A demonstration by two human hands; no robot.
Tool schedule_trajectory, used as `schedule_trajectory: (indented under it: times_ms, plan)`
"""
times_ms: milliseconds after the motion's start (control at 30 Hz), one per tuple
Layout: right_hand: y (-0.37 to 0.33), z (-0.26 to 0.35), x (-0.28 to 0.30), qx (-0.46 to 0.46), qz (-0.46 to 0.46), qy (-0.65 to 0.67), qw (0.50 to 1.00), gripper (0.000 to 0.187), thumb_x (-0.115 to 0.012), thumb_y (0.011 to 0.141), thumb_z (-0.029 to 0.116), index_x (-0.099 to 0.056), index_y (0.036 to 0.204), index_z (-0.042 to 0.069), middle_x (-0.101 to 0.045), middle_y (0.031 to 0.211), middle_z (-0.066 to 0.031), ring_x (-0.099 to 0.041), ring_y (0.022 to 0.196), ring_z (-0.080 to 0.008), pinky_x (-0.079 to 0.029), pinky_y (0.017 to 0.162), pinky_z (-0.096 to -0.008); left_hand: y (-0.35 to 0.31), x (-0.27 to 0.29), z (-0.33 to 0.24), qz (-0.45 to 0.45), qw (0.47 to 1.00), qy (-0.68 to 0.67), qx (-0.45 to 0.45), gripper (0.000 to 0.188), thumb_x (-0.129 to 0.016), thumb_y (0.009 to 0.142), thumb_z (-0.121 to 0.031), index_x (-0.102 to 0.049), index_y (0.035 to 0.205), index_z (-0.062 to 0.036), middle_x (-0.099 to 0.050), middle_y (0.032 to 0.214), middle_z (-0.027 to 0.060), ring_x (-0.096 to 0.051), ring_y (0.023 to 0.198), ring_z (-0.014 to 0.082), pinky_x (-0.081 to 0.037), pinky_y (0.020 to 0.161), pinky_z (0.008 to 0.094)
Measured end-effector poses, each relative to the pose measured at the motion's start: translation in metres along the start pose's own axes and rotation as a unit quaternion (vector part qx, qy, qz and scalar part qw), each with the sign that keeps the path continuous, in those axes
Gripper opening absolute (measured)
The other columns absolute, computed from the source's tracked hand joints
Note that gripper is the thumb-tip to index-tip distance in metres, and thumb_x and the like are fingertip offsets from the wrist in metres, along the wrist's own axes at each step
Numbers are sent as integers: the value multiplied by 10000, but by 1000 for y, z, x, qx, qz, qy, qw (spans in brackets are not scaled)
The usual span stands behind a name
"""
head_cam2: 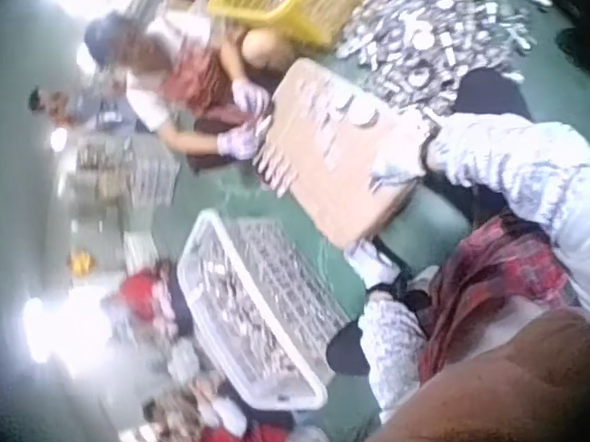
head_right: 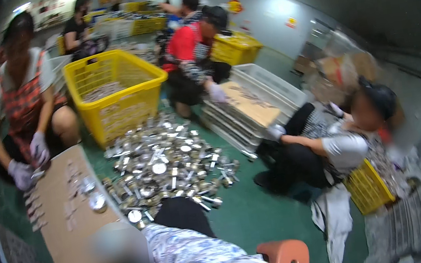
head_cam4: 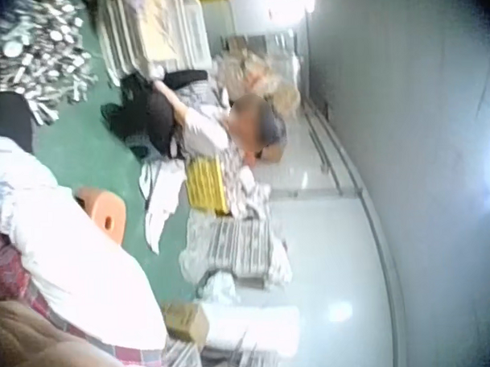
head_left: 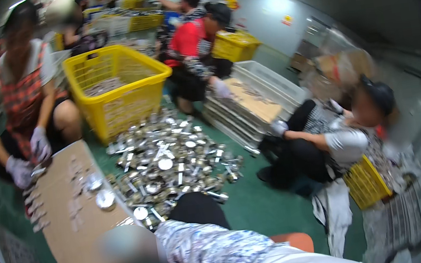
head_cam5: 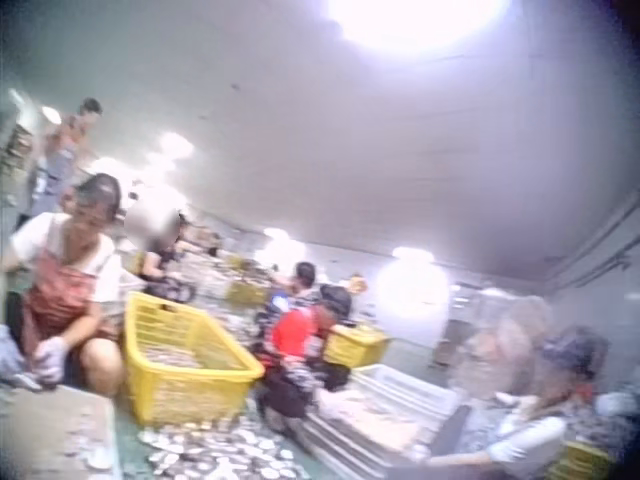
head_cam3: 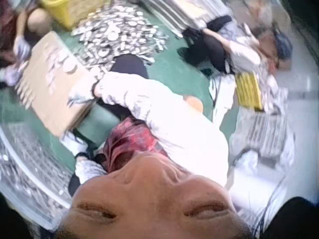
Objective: Sorting small metal hardware plates and arranging them on cardboard for packaging.
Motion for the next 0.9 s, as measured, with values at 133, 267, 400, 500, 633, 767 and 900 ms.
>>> schedule_trajectory:
  times_ms: [133, 267, 400, 500, 633, 767, 900]
  plan:
    - [0, 4, 1, 24, -46, -18, 999, 190, -619, 737, 198, -638, 842, 41, -653, 792, -162, -642, 749, -364, -508, 657, -464, 5, 18, -8, 18, 1000, 17, 14, 476, -494, 785, -210, -533, 1148, 96, -497, 1173, 302, -398, 1161, 456, -304, 1034, 518]
    - [0, -3, -5, 24, -72, -31, 997, 166, -625, 720, 210, -632, 790, 60, -647, 766, -139, -640, 720, -358, -506, 618, -463, 11, 21, -12, -6, 999, 48, 3, 432, -505, 784, -254, -565, 1059, 73, -561, 1062, 285, -499, 1042, 448, -377, 960, 513]
    - [-1, -4, -9, 36, -102, -31, 994, 162, -629, 715, 218, -636, 772, 66, -645, 736, -135, -640, 698, -355, -506, 604, -459, 15, 25, -17, 47, 996, 70, 29, 402, -522, 764, -287, -583, 986, 42, -605, 975, 256, -557, 956, 436, -424, 904, 496]
    - [1, 0, -9, 40, -108, -33, 993, 168, -632, 713, 220, -639, 777, 66, -647, 743, -136, -643, 701, -350, -508, 602, -454, 10, 20, -10, 38, 994, 97, 23, 427, -535, 749, -287, -585, 1023, 36, -605, 1005, 245, -552, 986, 426, -414, 927, 493]
    - [1, -1, -8, 29, -74, -33, 996, 178, -632, 717, 216, -636, 804, 61, -646, 779, -137, -643, 734, -351, -509, 624, -456, 7, 12, -5, 29, 995, 91, 20, 464, -547, 733, -283, -578, 1060, 44, -591, 1039, 252, -525, 1042, 425, -393, 955, 496]
    - [-1, 0, -4, 32, -78, -22, 996, 179, -628, 723, 210, -634, 809, 52, -644, 785, -141, -640, 741, -358, -509, 637, -456, 1, 7, 0, -7, 998, 65, 6, 508, -557, 723, -273, -559, 1106, 60, -553, 1104, 274, -469, 1108, 440, -356, 995, 508]
    - [0, 0, -6, 37, -76, -24, 996, 179, -623, 729, 210, -630, 803, 47, -643, 783, -144, -639, 739, -359, -509, 635, -454, 3, 3, 2, 27, 999, 38, 20, 525, -557, 717, -255, -541, 1127, 73, -540, 1115, 277, -455, 1105, 453, -341, 1006, 523]
Point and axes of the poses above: each hand's wrist, its own y-axis towards the middle knuckle, its own x-axis out of the back of the hand, z = x × y, the point moved 8 cm from there along y, towards the middle knuckle
